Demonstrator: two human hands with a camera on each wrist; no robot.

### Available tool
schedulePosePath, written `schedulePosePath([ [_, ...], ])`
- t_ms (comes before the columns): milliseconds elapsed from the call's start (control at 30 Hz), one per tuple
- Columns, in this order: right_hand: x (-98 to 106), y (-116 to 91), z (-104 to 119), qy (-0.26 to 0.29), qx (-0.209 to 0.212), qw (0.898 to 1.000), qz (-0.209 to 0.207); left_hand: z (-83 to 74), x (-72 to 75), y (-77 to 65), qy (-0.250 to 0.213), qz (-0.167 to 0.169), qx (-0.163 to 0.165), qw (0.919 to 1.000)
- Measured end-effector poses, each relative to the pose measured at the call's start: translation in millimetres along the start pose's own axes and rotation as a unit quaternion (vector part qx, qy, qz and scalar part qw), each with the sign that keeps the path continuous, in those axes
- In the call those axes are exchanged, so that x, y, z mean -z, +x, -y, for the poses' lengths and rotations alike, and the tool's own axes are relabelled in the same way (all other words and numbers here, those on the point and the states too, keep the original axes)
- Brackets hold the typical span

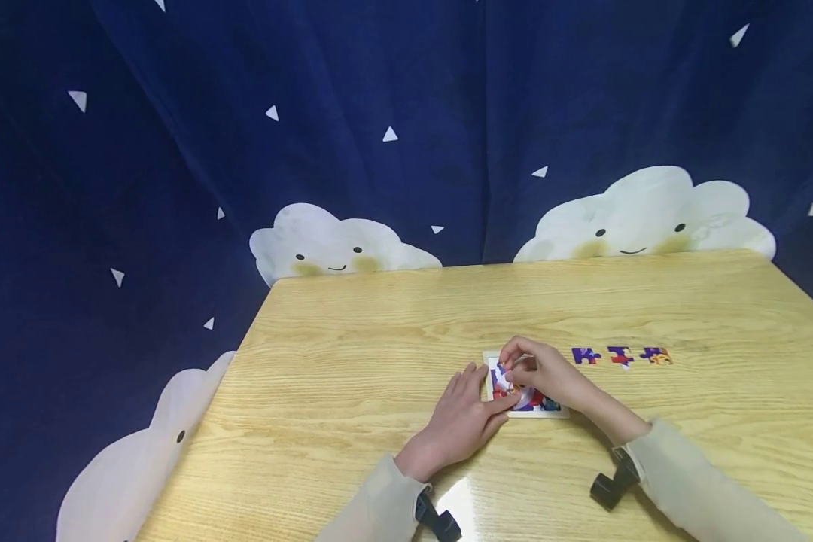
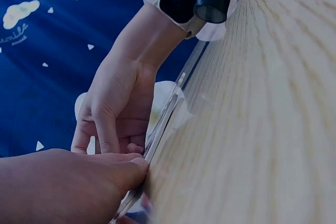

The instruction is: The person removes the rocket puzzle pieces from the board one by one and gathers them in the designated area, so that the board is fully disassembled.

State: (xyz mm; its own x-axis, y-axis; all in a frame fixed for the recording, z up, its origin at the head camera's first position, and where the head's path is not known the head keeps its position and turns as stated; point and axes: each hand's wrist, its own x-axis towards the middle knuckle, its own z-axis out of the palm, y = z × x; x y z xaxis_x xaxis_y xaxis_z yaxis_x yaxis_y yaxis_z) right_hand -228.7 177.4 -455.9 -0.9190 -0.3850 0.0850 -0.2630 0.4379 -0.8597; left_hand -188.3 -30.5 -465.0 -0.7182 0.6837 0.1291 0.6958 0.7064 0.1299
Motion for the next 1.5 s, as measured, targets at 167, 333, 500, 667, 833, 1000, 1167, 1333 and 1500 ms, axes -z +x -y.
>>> schedulePosePath([
  [167,2,1,-3,0.012,-0.005,1.0,-0.007,-0.3,0.0,0.9,0.002,-0.001,-0.001,1.0],
  [333,4,0,-3,0.024,-0.012,1.0,-0.014,-0.7,-0.2,1.4,-0.003,-0.001,-0.001,1.0],
  [500,7,-3,-3,0.037,-0.03,0.999,-0.019,-0.9,-0.7,1.5,-0.002,-0.003,0.001,1.0],
  [667,13,-8,-3,0.05,-0.048,0.997,-0.014,-1.0,-0.4,1.5,-0.002,-0.008,0.0,1.0],
  [833,19,-14,-5,0.042,-0.054,0.997,-0.019,-0.4,0.3,1.4,-0.003,-0.012,-0.001,0.9999],
  [1000,24,-22,-9,0.041,-0.047,0.998,-0.029,0.1,0.4,1.0,-0.007,-0.016,-0.001,0.9999],
  [1167,30,-33,-13,0.022,-0.048,0.998,-0.042,0.1,0.3,0.2,-0.012,-0.016,0.001,0.9998],
  [1333,38,-41,-17,-0.004,-0.05,0.997,-0.056,0.2,1.0,-0.1,-0.016,-0.013,0.004,0.9998],
  [1500,43,-47,-20,-0.014,-0.041,0.997,-0.063,0.9,-0.4,-0.3,-0.015,-0.016,0.003,0.9998],
])
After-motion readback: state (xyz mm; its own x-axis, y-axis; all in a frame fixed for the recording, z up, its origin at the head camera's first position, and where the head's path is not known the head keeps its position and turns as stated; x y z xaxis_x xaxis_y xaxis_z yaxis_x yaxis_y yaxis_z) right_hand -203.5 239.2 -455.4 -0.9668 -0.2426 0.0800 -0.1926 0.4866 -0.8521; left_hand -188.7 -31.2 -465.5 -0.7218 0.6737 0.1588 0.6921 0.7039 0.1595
